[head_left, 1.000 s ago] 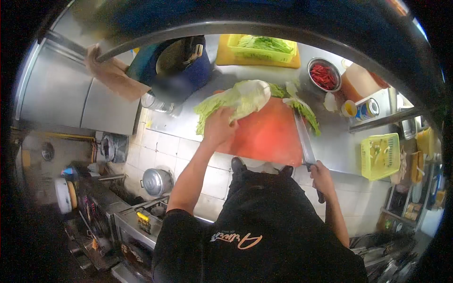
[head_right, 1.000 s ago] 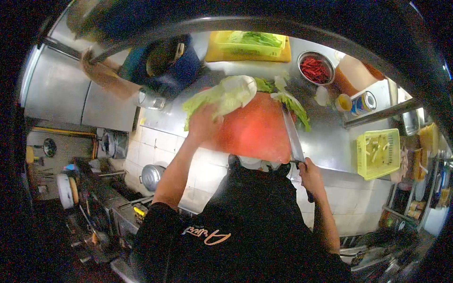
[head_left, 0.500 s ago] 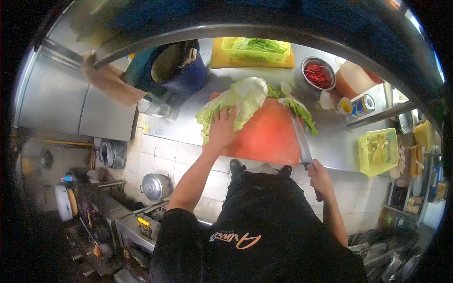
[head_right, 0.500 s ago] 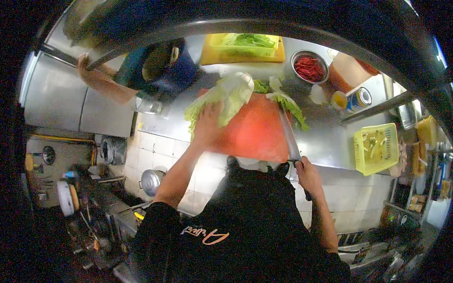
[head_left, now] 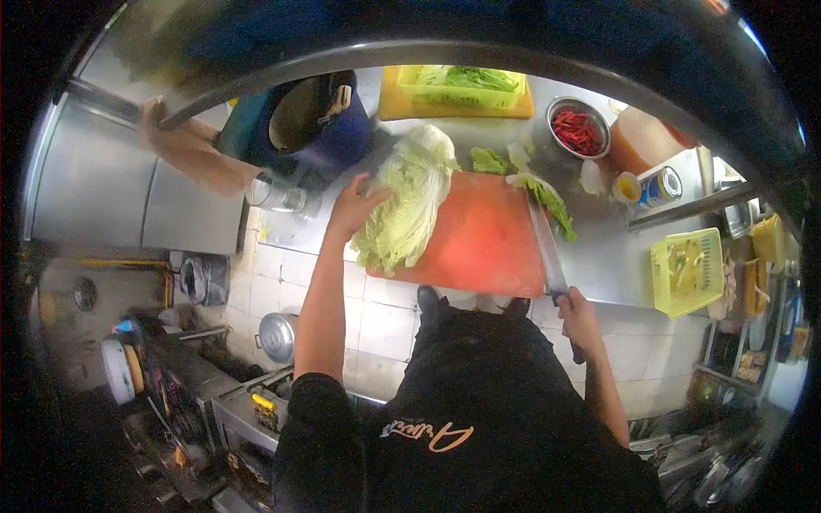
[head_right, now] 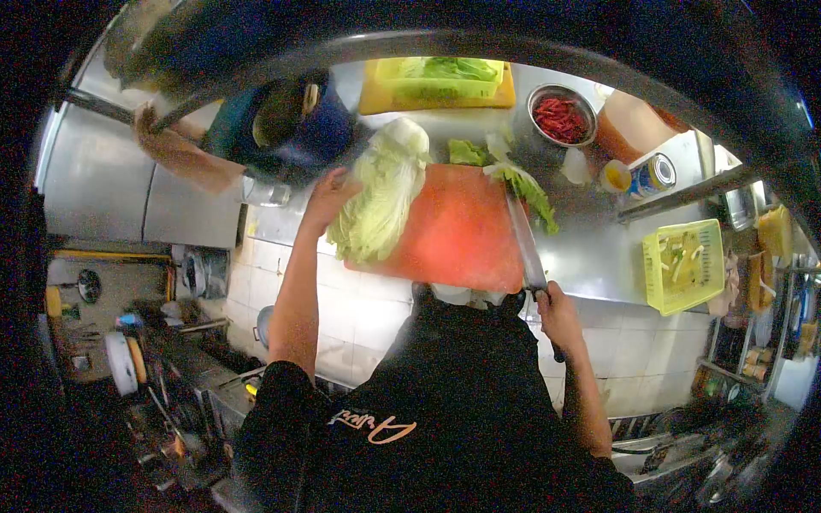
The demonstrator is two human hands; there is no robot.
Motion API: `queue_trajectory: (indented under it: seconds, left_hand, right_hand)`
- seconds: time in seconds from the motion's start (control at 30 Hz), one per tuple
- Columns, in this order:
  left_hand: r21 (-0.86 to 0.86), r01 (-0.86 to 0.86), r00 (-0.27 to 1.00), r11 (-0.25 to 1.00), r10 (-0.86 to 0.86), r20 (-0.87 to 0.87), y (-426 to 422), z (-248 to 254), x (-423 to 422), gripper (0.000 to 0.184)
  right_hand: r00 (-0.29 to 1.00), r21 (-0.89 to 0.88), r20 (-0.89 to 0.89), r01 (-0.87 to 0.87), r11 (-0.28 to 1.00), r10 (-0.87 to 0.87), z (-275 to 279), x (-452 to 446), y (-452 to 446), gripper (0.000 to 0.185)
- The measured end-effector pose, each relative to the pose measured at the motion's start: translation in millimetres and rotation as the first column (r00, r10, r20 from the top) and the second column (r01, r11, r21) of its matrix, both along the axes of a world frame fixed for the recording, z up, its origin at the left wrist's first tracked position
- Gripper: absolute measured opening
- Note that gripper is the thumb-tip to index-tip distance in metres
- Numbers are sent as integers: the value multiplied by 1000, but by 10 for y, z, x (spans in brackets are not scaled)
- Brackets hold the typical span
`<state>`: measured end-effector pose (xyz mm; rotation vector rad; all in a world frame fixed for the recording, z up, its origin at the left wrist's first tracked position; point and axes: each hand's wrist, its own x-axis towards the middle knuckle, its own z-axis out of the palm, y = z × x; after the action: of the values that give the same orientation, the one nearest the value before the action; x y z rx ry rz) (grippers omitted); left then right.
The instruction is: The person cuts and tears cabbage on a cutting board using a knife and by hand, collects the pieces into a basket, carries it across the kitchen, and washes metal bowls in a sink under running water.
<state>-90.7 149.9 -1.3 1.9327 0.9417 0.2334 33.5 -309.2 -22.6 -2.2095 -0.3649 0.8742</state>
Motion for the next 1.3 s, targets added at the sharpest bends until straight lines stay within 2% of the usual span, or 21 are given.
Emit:
queue_trajectory:
  seconds: [0.03, 0.07, 0.13, 0.2, 0.3, 0.43, 0.5, 0.53, 0.57, 0.67, 0.77, 0.87, 0.9, 0.97, 1.0, 1.03, 1.07, 1.13, 1.2, 1.27, 1.3]
  left_hand:
    - [188, -20, 1000, 982, 22, -7, -90, 30, 5, 58]
    - [431, 1, 1000, 902, -6, 10, -178, 59, 8, 60]
    - [819, 32, 997, 573, -78, 16, -416, 113, 50, 64]
    - [826, 98, 992, 555, -120, -37, -799, 133, 87, 67]
    - [801, 245, 966, 546, -71, -248, -1001, -67, 169, 70]
    - [599, 165, 986, 783, -130, -102, -734, 64, 75, 54]
    - [464, 152, 988, 872, -138, -64, -512, 198, 54, 45]
    - [471, 149, 988, 869, -118, -96, -439, 233, 38, 41]
    - [477, 149, 987, 866, -99, -128, -385, 258, 35, 38]
    - [407, 146, 988, 902, -111, -109, -316, 353, 41, 35]
    - [402, 167, 986, 900, -151, -72, -244, 335, 50, 34]
    - [491, 181, 983, 852, -150, -103, -269, 361, 66, 31]
    - [527, 183, 983, 830, -141, -119, -283, 410, 73, 30]
    - [389, 49, 993, 920, -87, 80, -276, 632, 30, 27]
    - [300, -11, 984, 954, -43, 173, -317, 757, -12, 26]
    - [-85, 12, 936, 996, 19, 350, -389, 869, -32, 26]
    - [-233, 42, 948, 972, 34, 315, -485, 879, -41, 28]
    - [-504, 99, 968, 858, 35, 250, -736, 850, 68, 32]
    - [-459, 246, 968, 854, -193, 160, -983, 211, 291, 42]
    - [-153, 347, 933, 925, -357, -39, -1292, 157, 594, 51]
    - [3, 321, 936, 947, -318, -149, -1345, -55, 661, 62]
  right_hand:
    - [1000, 0, -18, 7, 1000, -7, 26, 16, 19, 22]
    - [1000, -1, 6, -13, 1000, 13, 61, 28, 37, 22]
    - [998, -4, 54, -43, 999, 43, 131, 41, 47, 22]
    - [999, -31, 18, -35, 999, 36, 145, 58, 55, 22]
    - [995, -34, 78, -65, 997, 67, 89, 52, 64, 23]
    - [974, 39, 144, -181, 983, 174, -6, 5, 90, 23]
    - [936, 74, 267, -256, 964, 229, 30, -33, 266, 19]
    - [911, 89, 327, -293, 952, 250, 70, -52, 376, 18]
    - [928, 117, 267, -297, 948, 258, 166, -44, 490, 17]
    - [890, 345, 446, -263, 901, 89, 405, -51, 875, 17]
    - [754, 444, 656, -338, 830, -44, 242, -17, 1225, 27]
    - [725, 39, 572, -493, 869, 385, -113, 36, 1546, 21]
    - [762, 75, 531, -479, 874, 372, -94, 24, 1542, 21]
    - [826, 143, 443, -447, 883, 347, 57, 34, 1518, 22]
    - [822, 217, 511, -408, 887, 253, 169, 29, 1470, 22]
    - [810, 291, 566, -370, 883, 153, 289, 22, 1386, 21]
    - [788, 361, 613, -334, 871, 48, 374, 24, 1296, 21]
    - [888, 311, 458, -203, 929, 41, 444, 91, 1084, 21]
    - [941, 252, 339, -96, 963, 6, 373, 172, 826, 21]
    - [963, 200, 265, -16, 980, -38, 125, 226, 567, 22]
    - [968, 146, 246, 12, 989, -48, 110, 207, 449, 21]
